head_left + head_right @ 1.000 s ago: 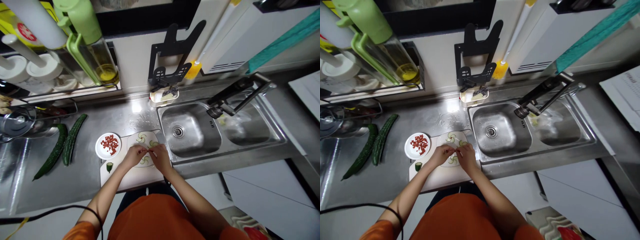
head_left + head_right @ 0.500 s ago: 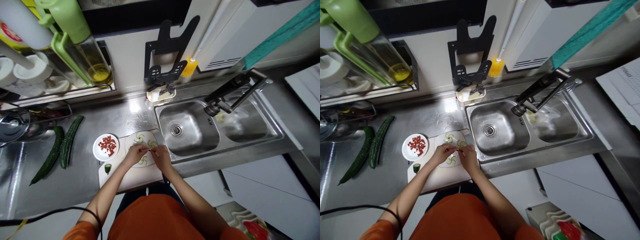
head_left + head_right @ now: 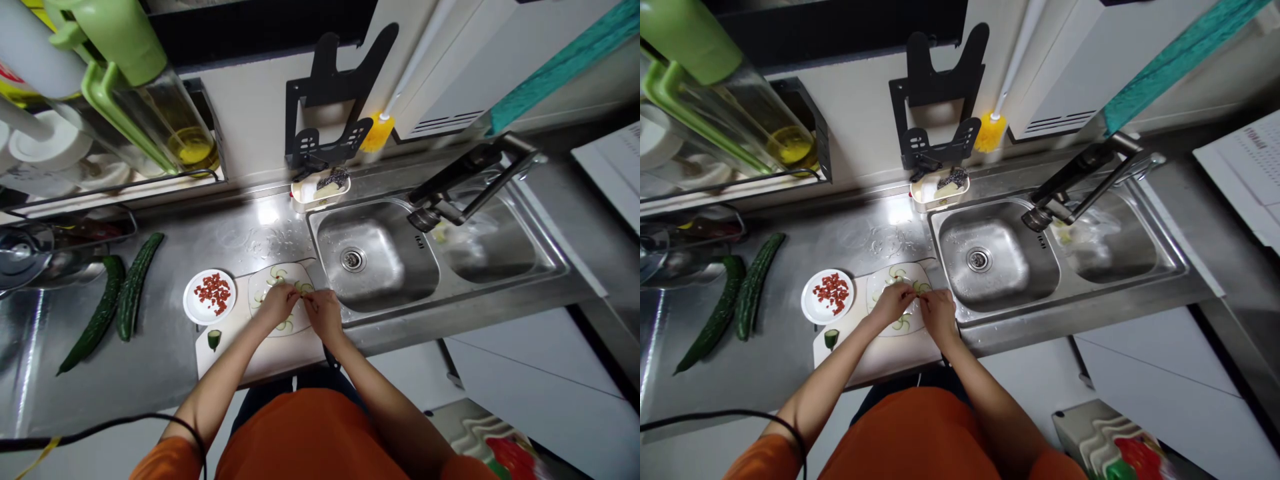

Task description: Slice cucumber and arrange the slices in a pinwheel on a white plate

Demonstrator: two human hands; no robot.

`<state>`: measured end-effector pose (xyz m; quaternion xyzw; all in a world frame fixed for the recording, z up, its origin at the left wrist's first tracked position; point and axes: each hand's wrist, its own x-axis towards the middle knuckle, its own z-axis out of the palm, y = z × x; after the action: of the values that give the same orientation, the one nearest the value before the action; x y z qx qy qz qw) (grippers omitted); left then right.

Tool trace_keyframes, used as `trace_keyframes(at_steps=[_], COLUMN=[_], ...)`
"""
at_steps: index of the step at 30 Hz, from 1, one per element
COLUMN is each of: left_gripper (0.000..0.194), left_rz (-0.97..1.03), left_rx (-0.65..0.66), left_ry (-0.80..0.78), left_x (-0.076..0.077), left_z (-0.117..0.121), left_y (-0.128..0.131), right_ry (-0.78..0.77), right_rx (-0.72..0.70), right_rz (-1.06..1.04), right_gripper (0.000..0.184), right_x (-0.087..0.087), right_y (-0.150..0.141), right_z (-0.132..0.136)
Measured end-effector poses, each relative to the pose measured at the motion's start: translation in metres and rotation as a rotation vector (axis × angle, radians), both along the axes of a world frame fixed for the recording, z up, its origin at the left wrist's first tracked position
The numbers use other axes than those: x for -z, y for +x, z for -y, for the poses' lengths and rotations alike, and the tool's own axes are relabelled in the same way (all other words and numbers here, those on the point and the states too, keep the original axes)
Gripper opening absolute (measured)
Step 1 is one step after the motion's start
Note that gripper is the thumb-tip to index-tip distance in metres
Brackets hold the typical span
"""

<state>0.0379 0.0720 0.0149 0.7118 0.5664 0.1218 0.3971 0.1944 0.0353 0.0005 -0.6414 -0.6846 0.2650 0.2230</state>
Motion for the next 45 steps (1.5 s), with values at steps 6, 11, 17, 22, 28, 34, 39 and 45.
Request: trace_keyframes(at_steps=[6, 11, 17, 22, 28, 34, 39, 45], left_gripper=[0.021, 0.025, 0.026, 0.026, 0.027, 0.027, 0.026, 0.024], left_rz=[-0.172, -0.239, -0.254, -0.268, -0.266, -0.201, -0.155, -0.106], left_rx=[0.142, 0.198, 0.201, 0.197, 0.186, 0.16, 0.127, 0.081], left_ry=[0.082, 0.104, 0.091, 0.06, 0.082, 0.098, 0.077, 0.105], left_x=[0.006, 0.006, 0.009, 0.015, 0.014, 0.012, 0.01, 0.007], left_z=[-0.007, -0.008, -0.011, -0.013, -0.012, -0.01, -0.009, -0.007], left_y=[0.006, 0.01, 0.01, 0.01, 0.01, 0.007, 0.004, -0.001], right_ry=[-0.01, 0.012, 0.025, 0.031, 0.025, 0.023, 0.017, 0.013], right_rx=[0.02, -0.021, -0.038, -0.033, -0.047, -0.047, -0.048, -0.046], right_rz=[0.061, 0.093, 0.12, 0.157, 0.162, 0.146, 0.14, 0.121], right_gripper=[0.012, 0.014, 0.018, 0.018, 0.018, 0.02, 0.018, 0.017], right_x=[0.0, 0.001, 0.005, 0.009, 0.008, 0.003, 0.001, -0.002], right_y=[0.003, 0.005, 0.003, 0.001, 0.002, 0.002, 0.002, 0.003], right_z=[0.001, 0.002, 0.0, 0.0, -0.001, -0.002, -0.002, 0.0])
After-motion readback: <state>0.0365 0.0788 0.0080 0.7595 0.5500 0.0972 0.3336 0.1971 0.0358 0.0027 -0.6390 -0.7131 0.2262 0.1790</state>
